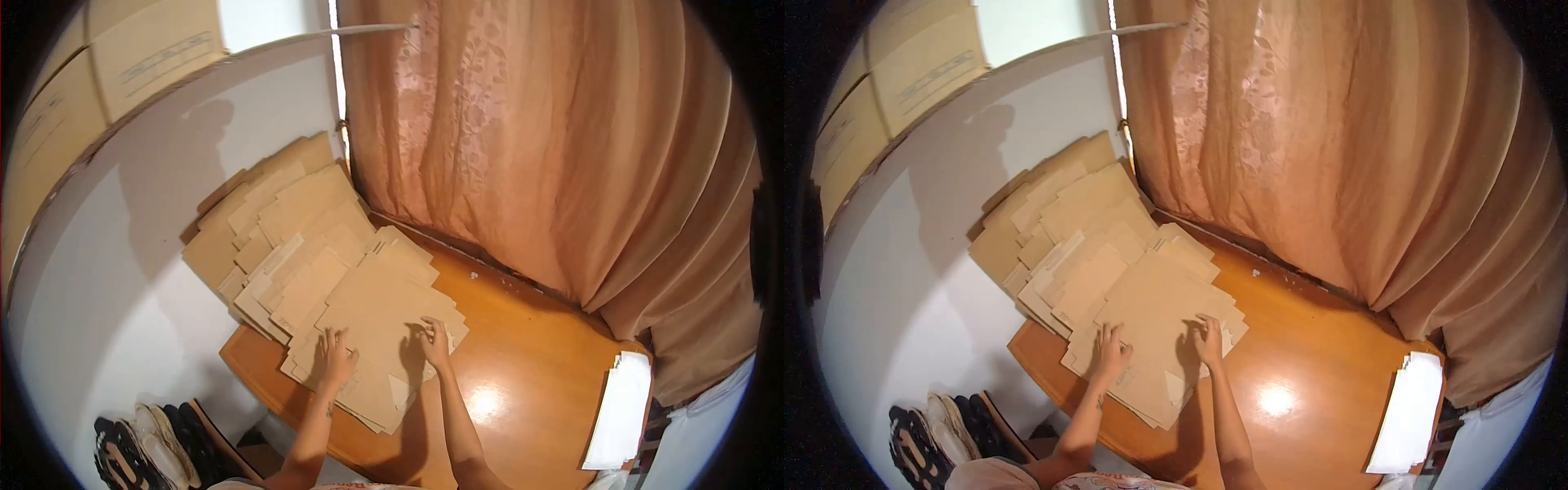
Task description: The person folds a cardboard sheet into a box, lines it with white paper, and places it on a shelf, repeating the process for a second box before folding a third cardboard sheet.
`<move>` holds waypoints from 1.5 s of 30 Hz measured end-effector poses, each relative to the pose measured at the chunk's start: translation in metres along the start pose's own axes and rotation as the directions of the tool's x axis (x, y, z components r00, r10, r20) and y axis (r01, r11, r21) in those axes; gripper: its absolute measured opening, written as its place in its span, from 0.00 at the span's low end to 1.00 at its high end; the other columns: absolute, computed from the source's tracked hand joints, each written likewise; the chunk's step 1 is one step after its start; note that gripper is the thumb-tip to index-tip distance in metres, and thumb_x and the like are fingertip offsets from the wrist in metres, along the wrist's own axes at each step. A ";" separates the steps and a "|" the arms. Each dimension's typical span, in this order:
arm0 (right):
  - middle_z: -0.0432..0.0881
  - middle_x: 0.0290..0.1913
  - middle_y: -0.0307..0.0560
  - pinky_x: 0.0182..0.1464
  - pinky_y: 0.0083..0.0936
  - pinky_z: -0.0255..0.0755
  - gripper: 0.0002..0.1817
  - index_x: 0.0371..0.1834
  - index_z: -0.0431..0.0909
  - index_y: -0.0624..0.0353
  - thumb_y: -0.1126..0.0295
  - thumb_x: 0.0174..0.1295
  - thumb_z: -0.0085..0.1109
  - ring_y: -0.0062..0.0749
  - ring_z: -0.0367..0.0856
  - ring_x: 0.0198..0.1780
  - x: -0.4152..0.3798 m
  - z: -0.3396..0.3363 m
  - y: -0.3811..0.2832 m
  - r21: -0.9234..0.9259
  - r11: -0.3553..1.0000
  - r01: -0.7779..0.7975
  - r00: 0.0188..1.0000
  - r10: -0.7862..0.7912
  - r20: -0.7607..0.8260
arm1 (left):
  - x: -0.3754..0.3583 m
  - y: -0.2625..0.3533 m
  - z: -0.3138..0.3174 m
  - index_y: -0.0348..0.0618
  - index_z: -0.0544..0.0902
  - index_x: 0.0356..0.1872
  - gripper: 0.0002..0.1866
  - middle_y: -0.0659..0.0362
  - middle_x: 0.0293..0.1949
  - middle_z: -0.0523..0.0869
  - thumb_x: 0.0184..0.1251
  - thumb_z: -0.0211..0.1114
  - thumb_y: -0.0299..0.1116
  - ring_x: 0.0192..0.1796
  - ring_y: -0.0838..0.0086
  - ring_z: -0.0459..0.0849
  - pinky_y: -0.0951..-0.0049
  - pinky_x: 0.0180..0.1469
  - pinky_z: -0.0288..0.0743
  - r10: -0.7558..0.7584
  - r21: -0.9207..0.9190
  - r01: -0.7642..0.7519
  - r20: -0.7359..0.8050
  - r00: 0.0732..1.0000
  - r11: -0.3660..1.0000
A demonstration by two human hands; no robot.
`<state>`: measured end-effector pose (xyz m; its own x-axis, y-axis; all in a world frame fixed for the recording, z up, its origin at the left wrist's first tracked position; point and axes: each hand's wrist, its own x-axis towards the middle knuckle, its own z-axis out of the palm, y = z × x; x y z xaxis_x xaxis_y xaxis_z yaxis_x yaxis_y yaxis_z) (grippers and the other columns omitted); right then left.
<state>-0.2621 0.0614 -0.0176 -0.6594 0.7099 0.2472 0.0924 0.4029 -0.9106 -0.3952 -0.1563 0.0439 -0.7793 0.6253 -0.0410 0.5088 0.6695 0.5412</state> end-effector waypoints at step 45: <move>0.64 0.60 0.61 0.63 0.45 0.59 0.37 0.62 0.65 0.56 0.65 0.45 0.71 0.56 0.61 0.63 -0.361 -0.158 -0.144 -0.577 0.810 -0.108 0.966 -0.050 -0.252 | -0.255 0.004 0.081 0.69 0.66 0.68 0.32 0.44 0.63 0.61 0.62 0.60 0.29 0.67 0.50 0.61 0.59 0.69 0.56 0.228 -0.524 -0.062 0.258 0.939 0.849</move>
<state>0.0804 -0.1619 0.0763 -0.4539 0.8114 0.3681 0.5766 0.5825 -0.5729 -0.1649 -0.2802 -0.0119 -0.5213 0.8431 -0.1321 0.2886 0.3198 0.9025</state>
